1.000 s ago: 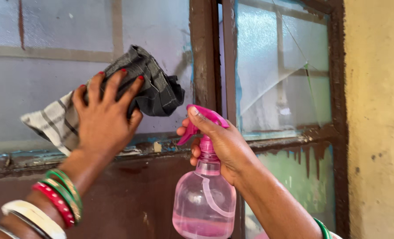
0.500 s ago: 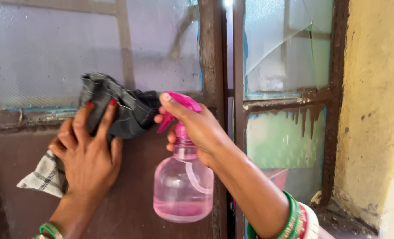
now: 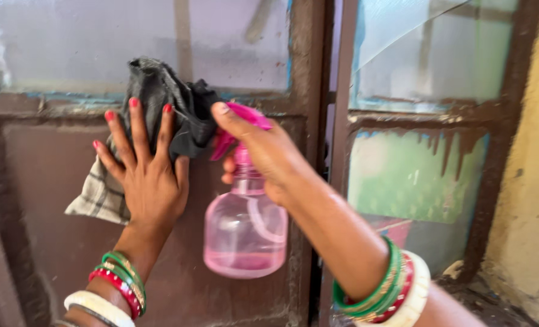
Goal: The person cleans a window by holding a spray bottle and wiping the glass panes with a cloth.
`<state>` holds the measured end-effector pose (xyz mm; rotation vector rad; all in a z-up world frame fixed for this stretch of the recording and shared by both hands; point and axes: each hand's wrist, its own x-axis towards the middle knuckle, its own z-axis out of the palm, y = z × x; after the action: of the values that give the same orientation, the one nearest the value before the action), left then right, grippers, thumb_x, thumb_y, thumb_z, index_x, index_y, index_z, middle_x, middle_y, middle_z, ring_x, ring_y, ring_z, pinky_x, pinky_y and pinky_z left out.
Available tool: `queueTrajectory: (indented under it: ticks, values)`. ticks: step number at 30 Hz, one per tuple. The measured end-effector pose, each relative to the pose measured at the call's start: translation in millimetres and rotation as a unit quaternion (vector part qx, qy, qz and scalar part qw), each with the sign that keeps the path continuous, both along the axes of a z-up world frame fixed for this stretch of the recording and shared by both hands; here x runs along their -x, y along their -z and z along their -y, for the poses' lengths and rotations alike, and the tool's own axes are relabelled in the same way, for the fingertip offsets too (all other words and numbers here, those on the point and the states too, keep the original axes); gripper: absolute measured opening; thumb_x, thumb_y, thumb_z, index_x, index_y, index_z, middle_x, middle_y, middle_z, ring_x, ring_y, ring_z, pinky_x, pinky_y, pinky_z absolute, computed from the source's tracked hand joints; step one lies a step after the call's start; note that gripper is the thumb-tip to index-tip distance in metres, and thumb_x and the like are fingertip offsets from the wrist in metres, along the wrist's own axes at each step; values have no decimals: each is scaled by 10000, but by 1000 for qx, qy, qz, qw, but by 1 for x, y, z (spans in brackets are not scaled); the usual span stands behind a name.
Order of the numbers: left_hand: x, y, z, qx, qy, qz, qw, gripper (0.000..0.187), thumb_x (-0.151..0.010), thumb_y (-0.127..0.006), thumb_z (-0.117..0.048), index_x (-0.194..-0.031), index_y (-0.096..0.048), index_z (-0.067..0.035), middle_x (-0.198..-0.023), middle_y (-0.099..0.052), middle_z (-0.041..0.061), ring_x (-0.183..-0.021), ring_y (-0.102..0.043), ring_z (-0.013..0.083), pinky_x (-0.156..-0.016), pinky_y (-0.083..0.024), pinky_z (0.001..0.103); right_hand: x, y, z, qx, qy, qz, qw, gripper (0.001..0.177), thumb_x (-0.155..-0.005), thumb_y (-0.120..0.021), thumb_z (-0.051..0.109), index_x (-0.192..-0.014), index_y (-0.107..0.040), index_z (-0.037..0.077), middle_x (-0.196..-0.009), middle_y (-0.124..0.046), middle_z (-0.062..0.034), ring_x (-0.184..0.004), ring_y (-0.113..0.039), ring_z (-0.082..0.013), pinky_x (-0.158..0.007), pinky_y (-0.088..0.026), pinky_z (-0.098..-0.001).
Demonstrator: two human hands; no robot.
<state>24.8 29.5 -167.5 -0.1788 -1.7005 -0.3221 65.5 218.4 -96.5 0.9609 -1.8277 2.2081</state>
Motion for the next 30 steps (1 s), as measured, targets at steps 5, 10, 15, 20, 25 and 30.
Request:
queueTrajectory:
  ticks: [5, 10, 15, 20, 25, 30]
  values:
    - [-6, -28, 9, -12, -48, -13, 999, 707, -1010, -587, -254, -1686, -382, -245, -1785, -99, 156, -1607, 23, 472, -1219, 55, 727, 1, 1, -25, -15, 32, 15, 999, 455, -848, -733, 495, -981, -680, 62, -841, -738, -49, -501, -587, -104, -430, -555, -311]
    - [2, -19, -12, 22, -24, -24, 999, 708, -996, -601, -282, -1665, -374, -231, -1768, -145, 112, -1605, -9, 444, -1213, 41, 728, -2, -5, -28, 7, 19, 8, 1000, 446, -852, -736, 486, -985, -681, 63, -846, -740, -58, -498, -581, -113, -433, -547, -316]
    - [10, 28, -15, 61, -28, 22, 998, 705, -918, -599, -304, -1597, -414, -262, -1726, -209, 88, -1602, -62, 397, -1230, 14, 696, -8, -2, -34, 9, -1, 2, 1000, 451, -863, -729, 484, -996, -683, 55, -849, -735, -54, -509, -584, -107, -434, -550, -317]
    - [9, 33, 5, -17, -27, -8, 999, 642, -992, -536, -279, -1620, -418, -214, -1756, -170, 129, -1615, -30, 437, -1231, 37, 702, -6, 15, -38, -15, 25, 24, 999, 453, -864, -715, 479, -1006, -679, 50, -872, -745, -63, -497, -586, -114, -429, -546, -319]
    - [13, 23, -11, -87, -4, -28, 996, 674, -977, -512, -233, -1640, -409, -176, -1765, -127, 173, -1609, -8, 466, -1223, 56, 705, -1, 22, -33, -13, 45, 45, 998, 437, -871, -729, 452, -1017, -683, 43, -883, -739, -62, -495, -572, -112, -434, -544, -321]
    - [20, 39, -19, 61, -45, 10, 997, 693, -847, -671, -490, -1475, -519, -242, -1660, -295, 98, -1561, -98, 420, -1188, -11, 709, 3, 12, -27, 10, 27, 19, 999, 430, -883, -721, 442, -1020, -679, 36, -881, -741, -84, -487, -570, -119, -429, -542, -320]
